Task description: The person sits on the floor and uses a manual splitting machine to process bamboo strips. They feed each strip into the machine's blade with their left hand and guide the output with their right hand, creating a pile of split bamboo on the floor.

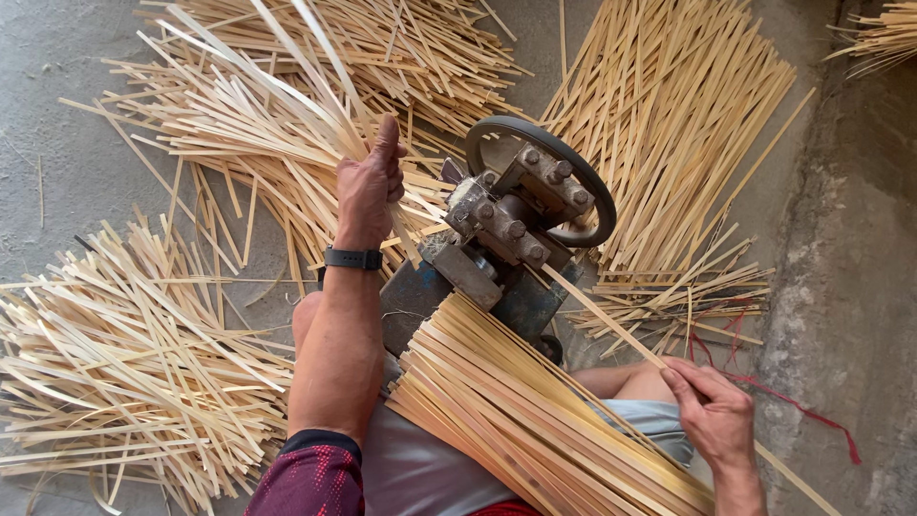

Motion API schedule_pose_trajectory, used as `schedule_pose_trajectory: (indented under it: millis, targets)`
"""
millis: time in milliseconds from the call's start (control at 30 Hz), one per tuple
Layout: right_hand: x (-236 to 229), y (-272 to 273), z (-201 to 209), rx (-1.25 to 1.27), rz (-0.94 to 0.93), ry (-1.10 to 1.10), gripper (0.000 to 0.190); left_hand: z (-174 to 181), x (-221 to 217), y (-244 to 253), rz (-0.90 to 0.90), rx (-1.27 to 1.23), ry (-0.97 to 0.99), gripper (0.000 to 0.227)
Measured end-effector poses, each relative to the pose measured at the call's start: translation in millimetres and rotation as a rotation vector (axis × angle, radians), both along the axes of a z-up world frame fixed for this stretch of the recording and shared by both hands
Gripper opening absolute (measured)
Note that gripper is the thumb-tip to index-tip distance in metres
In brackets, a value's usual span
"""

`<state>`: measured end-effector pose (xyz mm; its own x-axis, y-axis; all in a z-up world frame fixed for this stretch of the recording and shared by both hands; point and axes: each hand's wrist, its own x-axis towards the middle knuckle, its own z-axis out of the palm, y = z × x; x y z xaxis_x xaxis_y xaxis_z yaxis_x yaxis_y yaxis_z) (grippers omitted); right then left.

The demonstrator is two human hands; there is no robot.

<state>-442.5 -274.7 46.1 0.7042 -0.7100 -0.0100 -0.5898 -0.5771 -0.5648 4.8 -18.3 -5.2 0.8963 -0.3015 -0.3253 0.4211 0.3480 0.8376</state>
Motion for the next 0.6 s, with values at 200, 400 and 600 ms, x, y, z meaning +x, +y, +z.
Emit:
schedule_pose_trajectory:
  millis: [200, 400, 600]
  targets:
    - [47, 16, 0, -0.004, 0.080, 0.002, 0.022, 0, -8, -5, -0.064, 0.065, -0.065, 0.054]
    - [72, 25, 7, 0.004, 0.126, -0.024, 0.024, 0, -18, -15, -0.108, 0.067, -0.107, 0.047]
    - [68, 31, -7, 0.023, 0.105, -0.015, 0.024, 3, -17, -17, -0.041, 0.058, -0.183, 0.041]
